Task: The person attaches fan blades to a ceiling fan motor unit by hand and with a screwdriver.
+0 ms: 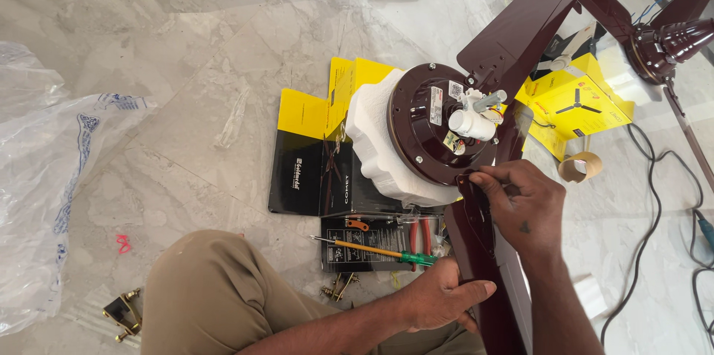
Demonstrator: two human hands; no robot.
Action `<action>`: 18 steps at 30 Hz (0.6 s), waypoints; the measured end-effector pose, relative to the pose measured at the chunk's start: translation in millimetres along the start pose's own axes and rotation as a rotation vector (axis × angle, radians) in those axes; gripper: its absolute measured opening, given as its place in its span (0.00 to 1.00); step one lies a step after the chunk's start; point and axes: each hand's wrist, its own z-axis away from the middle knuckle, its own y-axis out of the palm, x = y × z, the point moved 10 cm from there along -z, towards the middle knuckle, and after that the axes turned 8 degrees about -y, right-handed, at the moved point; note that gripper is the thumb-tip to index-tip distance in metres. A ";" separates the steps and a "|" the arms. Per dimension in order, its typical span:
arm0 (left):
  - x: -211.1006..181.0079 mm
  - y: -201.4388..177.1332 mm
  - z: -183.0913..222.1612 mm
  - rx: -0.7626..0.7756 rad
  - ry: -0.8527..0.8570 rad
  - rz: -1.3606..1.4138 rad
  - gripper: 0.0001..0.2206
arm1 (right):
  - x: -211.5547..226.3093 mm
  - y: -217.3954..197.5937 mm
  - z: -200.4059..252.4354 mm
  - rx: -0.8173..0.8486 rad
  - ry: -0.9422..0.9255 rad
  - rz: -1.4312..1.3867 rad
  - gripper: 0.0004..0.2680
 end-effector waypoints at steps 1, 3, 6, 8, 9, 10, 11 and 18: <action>1.0 0.9 0.0 0.011 -0.024 -0.017 0.25 | 2.3 -0.4 -1.1 0.016 -0.014 0.005 0.06; -7.9 2.8 2.8 0.034 0.029 0.018 0.22 | 8.0 -4.9 -1.7 0.071 -0.047 -0.019 0.06; -17.1 6.0 7.2 0.060 0.083 0.050 0.20 | 19.0 -4.3 -4.2 0.121 -0.124 -0.003 0.07; -17.4 7.1 6.3 0.063 0.085 0.041 0.21 | 23.8 -7.6 -7.7 0.110 -0.171 0.035 0.07; -16.4 7.1 5.6 0.061 0.084 0.052 0.21 | 8.9 -4.0 -8.3 0.165 -0.018 -0.020 0.07; -14.5 6.7 5.7 0.055 0.083 0.065 0.21 | -5.1 1.6 -5.8 0.223 0.134 -0.079 0.07; -12.6 7.4 5.2 0.056 0.082 0.063 0.21 | -5.4 0.3 -7.4 0.221 0.135 -0.079 0.07; -20.1 8.4 8.4 0.060 0.103 0.075 0.21 | -15.7 2.0 -4.6 0.186 0.222 -0.149 0.07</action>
